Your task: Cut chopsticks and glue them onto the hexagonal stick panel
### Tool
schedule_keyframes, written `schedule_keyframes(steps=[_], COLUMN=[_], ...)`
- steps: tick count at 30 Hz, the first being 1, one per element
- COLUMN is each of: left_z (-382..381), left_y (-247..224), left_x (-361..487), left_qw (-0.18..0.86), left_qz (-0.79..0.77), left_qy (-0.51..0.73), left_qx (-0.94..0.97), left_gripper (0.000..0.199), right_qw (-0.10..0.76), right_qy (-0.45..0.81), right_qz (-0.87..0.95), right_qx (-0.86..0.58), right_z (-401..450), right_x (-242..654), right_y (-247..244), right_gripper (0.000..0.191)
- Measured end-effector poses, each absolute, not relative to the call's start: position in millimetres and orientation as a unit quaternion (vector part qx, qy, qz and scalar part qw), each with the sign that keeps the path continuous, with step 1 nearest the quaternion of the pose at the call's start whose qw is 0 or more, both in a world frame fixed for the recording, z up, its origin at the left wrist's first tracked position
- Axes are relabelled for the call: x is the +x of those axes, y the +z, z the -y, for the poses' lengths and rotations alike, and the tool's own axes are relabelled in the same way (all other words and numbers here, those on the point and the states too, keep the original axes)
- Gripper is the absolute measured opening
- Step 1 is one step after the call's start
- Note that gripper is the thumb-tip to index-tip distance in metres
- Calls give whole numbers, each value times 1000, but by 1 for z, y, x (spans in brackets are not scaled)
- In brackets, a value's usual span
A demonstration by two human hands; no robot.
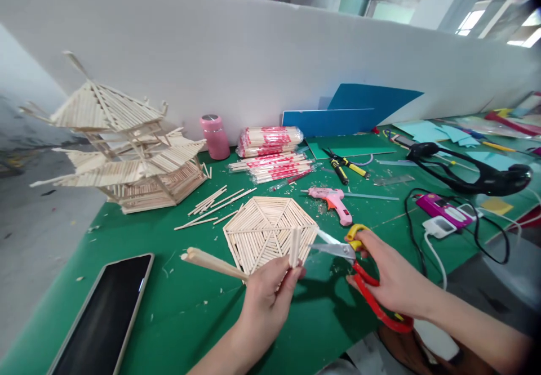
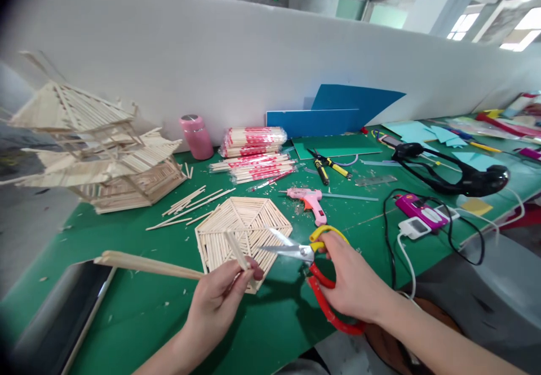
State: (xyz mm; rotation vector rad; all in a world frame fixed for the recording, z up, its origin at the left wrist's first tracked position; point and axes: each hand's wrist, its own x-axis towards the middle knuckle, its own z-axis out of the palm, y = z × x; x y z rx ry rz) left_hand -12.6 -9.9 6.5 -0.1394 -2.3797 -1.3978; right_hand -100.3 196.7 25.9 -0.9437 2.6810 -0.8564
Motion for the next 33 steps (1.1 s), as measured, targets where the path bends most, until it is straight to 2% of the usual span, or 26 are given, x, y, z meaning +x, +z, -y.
schedule_keyframes(steps=[4,10,15,20,26,33], left_z=[10,7,5,3,3,3], left_y=[6,10,13,14,14,11], left_x=[-9,-8,-8,-7,-10,-11], left_qw=[179,162,158,160,178,203], left_qz=[841,848,846,847,855,858], left_qy=[-508,-505,-509,-507,-486,-471], left_qx=[-41,-29,-12,-8,-14,-28], left_gripper=[14,15,13,14,14,15], right_qw=[95,63,129,144,77,31], right_qy=[-429,-456,-521,-411,-228,-149], right_qz=[-855,-846,-804,-850,-894,-910], right_qx=[-277,-267,-254,-296,-377,-385], right_z=[-192,-190,-195,-202,-209,-194], right_x=[-101,-99,-103,-101,-91,-90], right_y=[-5,-30,-22,-2,19,34], right_gripper=[35,43,32,40,58,60])
